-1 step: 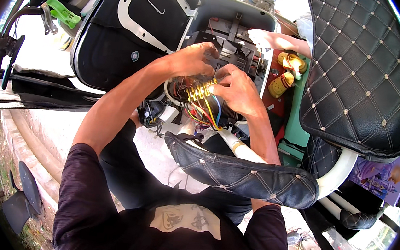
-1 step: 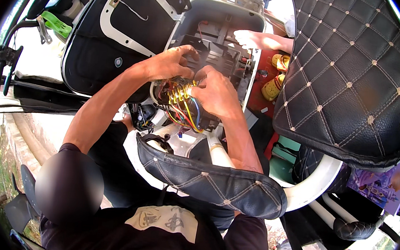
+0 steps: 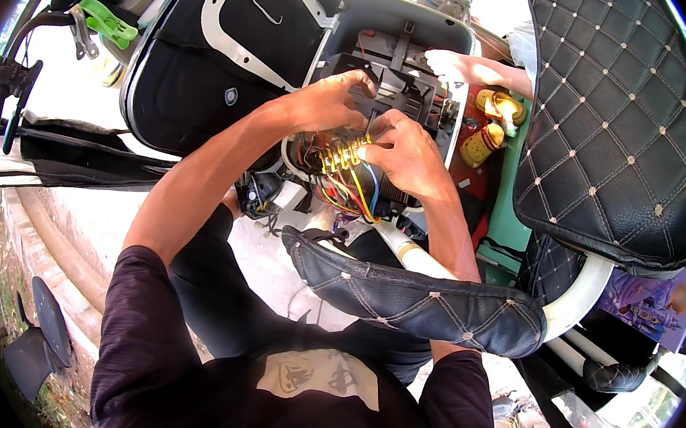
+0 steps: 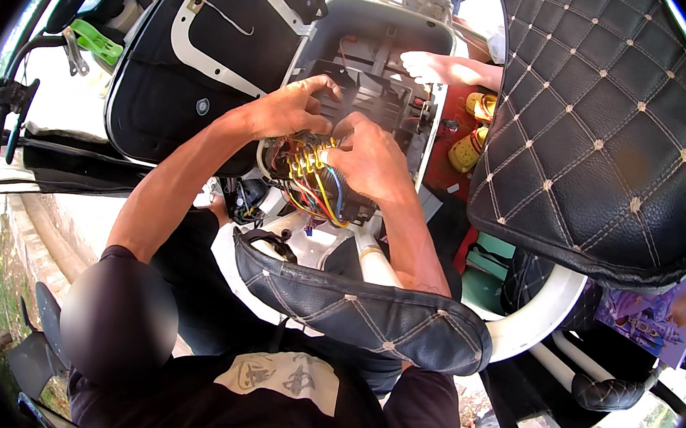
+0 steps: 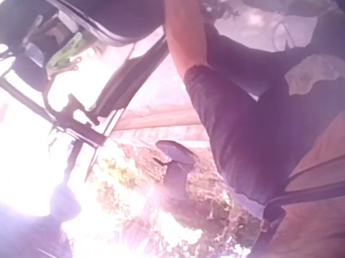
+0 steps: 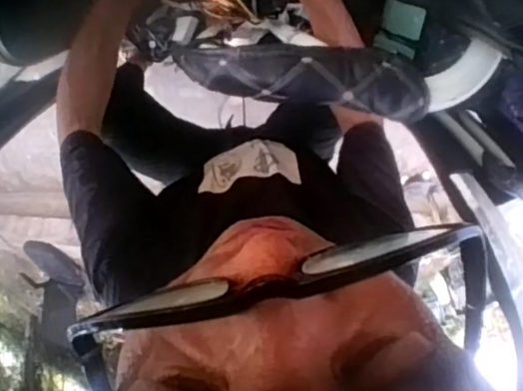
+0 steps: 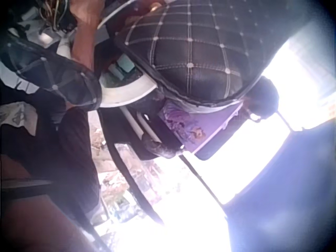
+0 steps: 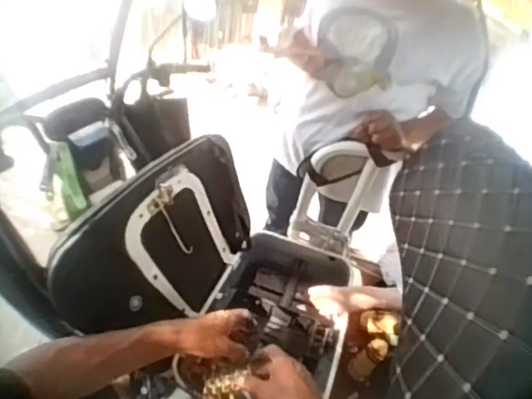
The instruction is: The person works on the electrical components under the seat of a scooter, handling wires and a black electronic module. They connect wires to terminals and adjust the module's position within the compartment.
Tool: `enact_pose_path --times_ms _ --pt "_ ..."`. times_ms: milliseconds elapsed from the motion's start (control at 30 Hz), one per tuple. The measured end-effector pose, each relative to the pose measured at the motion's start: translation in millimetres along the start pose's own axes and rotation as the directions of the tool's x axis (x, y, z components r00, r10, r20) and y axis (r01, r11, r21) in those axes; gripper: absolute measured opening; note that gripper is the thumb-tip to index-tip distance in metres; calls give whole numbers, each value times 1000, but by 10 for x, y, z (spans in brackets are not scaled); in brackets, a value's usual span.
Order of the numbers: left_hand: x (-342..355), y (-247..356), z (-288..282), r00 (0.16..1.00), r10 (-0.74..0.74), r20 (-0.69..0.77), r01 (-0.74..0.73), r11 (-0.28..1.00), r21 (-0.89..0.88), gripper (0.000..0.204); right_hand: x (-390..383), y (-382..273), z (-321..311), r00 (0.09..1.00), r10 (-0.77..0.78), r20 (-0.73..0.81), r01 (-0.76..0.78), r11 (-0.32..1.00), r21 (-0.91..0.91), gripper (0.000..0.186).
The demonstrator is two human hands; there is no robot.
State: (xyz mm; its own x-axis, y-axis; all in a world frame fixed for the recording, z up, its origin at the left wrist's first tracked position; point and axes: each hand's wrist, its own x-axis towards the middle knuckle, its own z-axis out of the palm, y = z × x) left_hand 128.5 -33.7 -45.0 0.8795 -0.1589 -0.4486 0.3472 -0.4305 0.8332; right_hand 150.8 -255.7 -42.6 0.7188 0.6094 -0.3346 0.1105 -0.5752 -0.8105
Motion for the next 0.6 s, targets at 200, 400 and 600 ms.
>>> enact_pose_path --times_ms 200,400,600 --pt "-49 -243 -62 870 490 49 -491 856 162 13 0 11 12 999 10 -48 -10 1000 4 40" --pt "-145 -153 -100 788 603 127 -569 634 524 14 11 6 27 999 -7 -39 6 1000 -18 40" --pt "-128 42 -65 868 443 225 -442 484 755 13 31 36 44 999 -17 -42 16 999 -32 42"
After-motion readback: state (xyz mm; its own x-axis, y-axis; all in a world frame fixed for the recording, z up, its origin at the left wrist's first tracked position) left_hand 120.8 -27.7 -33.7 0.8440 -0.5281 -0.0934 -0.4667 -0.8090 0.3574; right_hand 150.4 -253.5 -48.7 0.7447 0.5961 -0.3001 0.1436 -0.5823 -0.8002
